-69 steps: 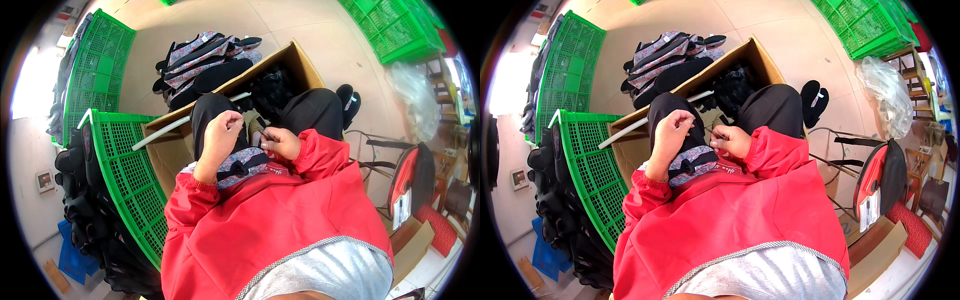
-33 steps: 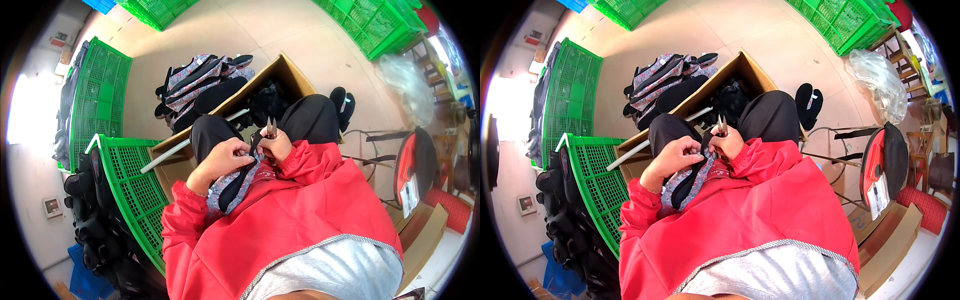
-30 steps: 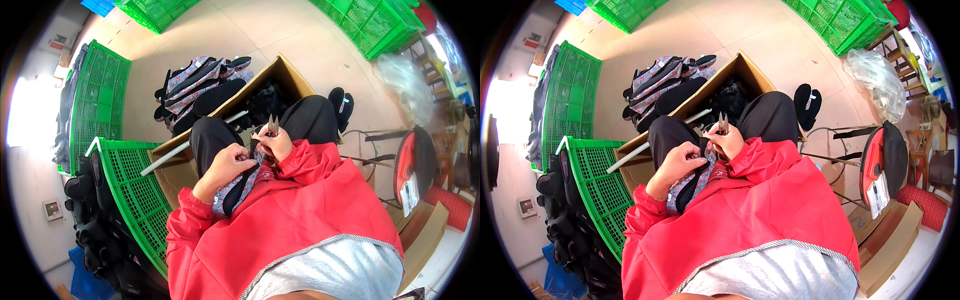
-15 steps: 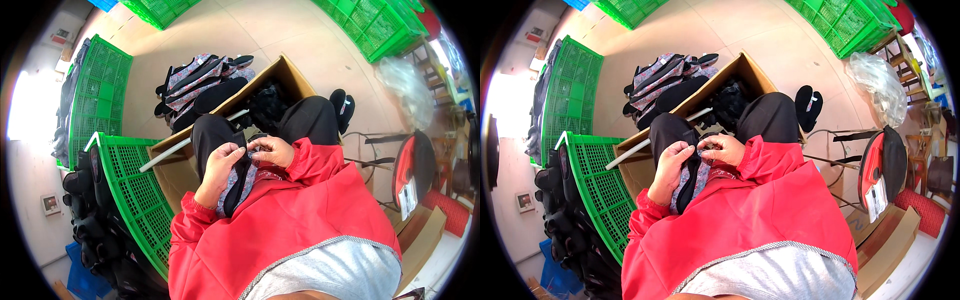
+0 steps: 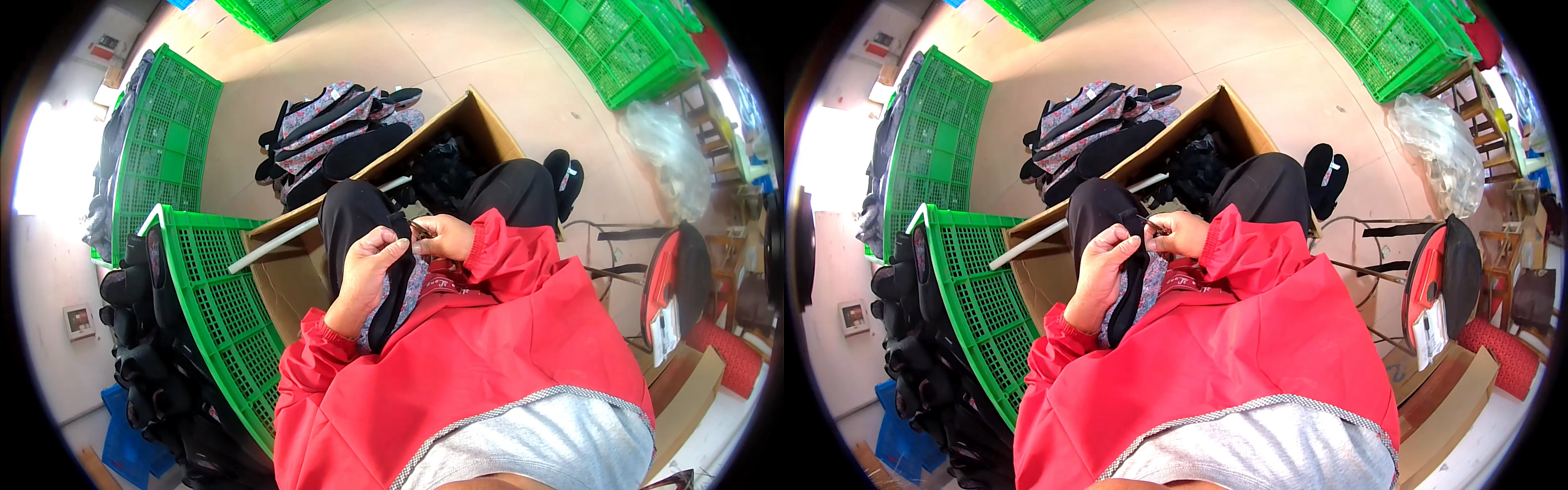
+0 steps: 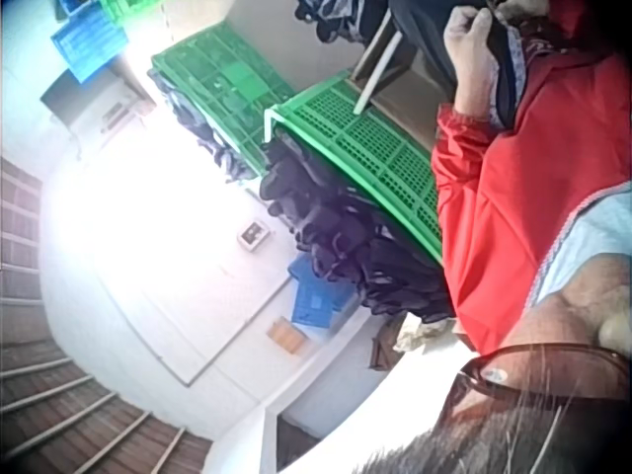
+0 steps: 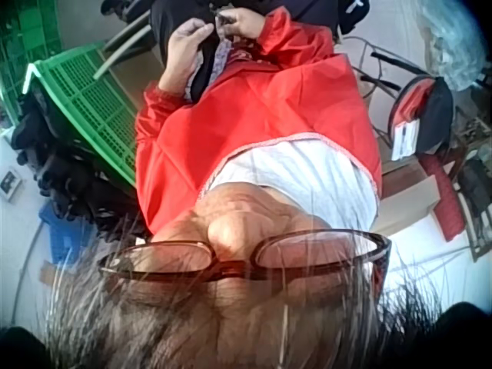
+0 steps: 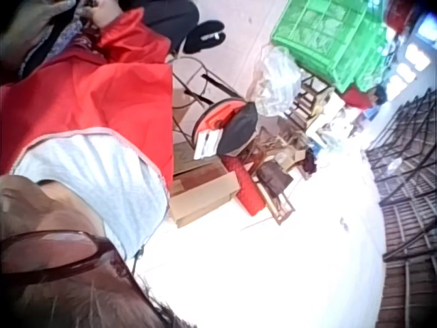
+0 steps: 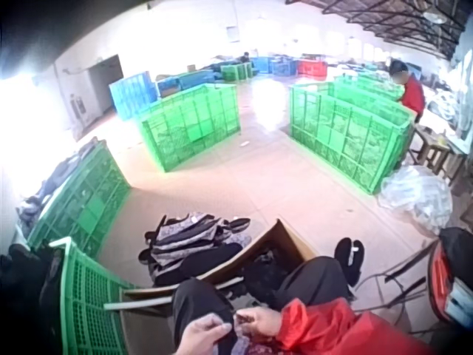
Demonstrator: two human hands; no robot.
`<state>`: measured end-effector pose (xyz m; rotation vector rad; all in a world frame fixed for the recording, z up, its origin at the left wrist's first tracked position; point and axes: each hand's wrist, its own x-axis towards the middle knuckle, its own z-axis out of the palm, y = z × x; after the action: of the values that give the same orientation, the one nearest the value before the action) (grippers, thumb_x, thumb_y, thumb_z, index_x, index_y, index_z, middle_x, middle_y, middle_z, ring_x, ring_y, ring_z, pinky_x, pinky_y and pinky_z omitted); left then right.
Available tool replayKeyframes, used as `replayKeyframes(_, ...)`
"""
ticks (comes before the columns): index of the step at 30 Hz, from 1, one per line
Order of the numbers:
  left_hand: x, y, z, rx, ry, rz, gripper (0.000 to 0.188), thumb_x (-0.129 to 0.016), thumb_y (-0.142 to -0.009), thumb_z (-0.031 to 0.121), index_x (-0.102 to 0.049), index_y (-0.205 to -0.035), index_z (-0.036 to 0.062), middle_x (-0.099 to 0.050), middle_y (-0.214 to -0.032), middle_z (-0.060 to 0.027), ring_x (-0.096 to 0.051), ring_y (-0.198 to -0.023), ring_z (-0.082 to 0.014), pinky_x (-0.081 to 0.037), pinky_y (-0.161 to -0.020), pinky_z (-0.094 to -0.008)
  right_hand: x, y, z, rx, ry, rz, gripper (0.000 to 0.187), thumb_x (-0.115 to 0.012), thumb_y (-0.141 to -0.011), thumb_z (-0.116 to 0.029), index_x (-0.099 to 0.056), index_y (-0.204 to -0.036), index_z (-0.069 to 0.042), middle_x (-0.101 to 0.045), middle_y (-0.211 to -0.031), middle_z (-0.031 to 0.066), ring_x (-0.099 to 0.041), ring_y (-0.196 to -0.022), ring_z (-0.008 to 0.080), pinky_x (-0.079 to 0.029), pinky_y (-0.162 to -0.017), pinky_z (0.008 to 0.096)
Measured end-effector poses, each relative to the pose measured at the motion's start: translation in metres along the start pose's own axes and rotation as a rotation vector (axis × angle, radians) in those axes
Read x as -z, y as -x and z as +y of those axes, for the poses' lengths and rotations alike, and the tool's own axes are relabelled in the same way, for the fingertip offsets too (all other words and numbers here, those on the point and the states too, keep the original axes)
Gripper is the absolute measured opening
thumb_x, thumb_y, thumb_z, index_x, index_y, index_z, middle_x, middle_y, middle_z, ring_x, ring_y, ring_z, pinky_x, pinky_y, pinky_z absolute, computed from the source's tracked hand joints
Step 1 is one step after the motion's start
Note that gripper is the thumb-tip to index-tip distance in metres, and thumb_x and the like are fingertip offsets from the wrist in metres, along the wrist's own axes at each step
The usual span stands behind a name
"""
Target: The person sits cross-legged on a chair and sews the upper fabric to the sole of a black slipper using a needle and thread. They repeatedly pull the thread through the material, secure the seam, and place the finished slipper into a green crate before picking up another.
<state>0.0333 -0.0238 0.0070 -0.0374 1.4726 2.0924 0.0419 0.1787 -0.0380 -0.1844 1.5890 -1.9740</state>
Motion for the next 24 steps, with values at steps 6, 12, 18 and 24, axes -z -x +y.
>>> replayKeyframes(6, -0.001, 0.001, 0.004, 0.052, 0.060, 0.063, 0.005, -0.066, -0.090, 0.002, -0.063, -0.088, 0.0057, -0.059, -0.083, 0.0043, -0.052, -0.076, -0.0035, -0.041, -0.069, -0.0174, -0.014, -0.001, 0.003, 0.115, -0.301, 0.139, 0.012, -0.062, -0.096, -0.016, -0.055, -0.093, -0.007, -0.060, -0.075, 0.0030, -0.052, -0.056, 0.0082, -0.043, -0.054, 0.0241)
replayKeyframes(12, 0.000, -0.001, 0.001, 0.074, 0.016, 0.076, 0.004, -0.067, -0.091, 0.005, -0.064, -0.090, 0.0039, -0.059, -0.084, 0.0044, -0.054, -0.078, -0.0037, -0.043, -0.070, -0.0183, -0.012, -0.001, -0.006, 0.108, -0.375, 0.155, 0.011, -0.063, -0.095, -0.015, -0.055, -0.092, -0.008, -0.060, -0.073, 0.0025, -0.053, -0.054, 0.0084, -0.041, -0.050, 0.0218)
replayKeyframes(18, 0.002, -0.002, -0.002, 0.103, -0.300, 0.014, 0.008, -0.068, -0.091, 0.008, -0.064, -0.088, 0.0019, -0.059, -0.084, 0.0034, -0.050, -0.075, -0.0038, -0.042, -0.067, -0.0193, 0.002, -0.006, -0.017, 0.133, -0.266, 0.141, 0.008, -0.063, -0.094, -0.010, -0.056, -0.091, -0.007, -0.058, -0.073, 0.0014, -0.054, -0.056, 0.0073, -0.043, -0.050, 0.0212)
replayKeyframes(24, 0.007, -0.011, -0.005, 0.195, -0.090, 0.014, 0.008, -0.069, -0.089, 0.006, -0.064, -0.084, 0.0024, -0.060, -0.081, 0.0025, -0.051, -0.072, -0.0045, -0.041, -0.065, -0.0210, -0.001, -0.009, -0.037, 0.175, -0.184, 0.354, 0.009, -0.060, -0.096, -0.015, -0.061, -0.095, -0.006, -0.061, -0.077, 0.0016, -0.051, -0.055, 0.0056, -0.038, -0.046, 0.0197)
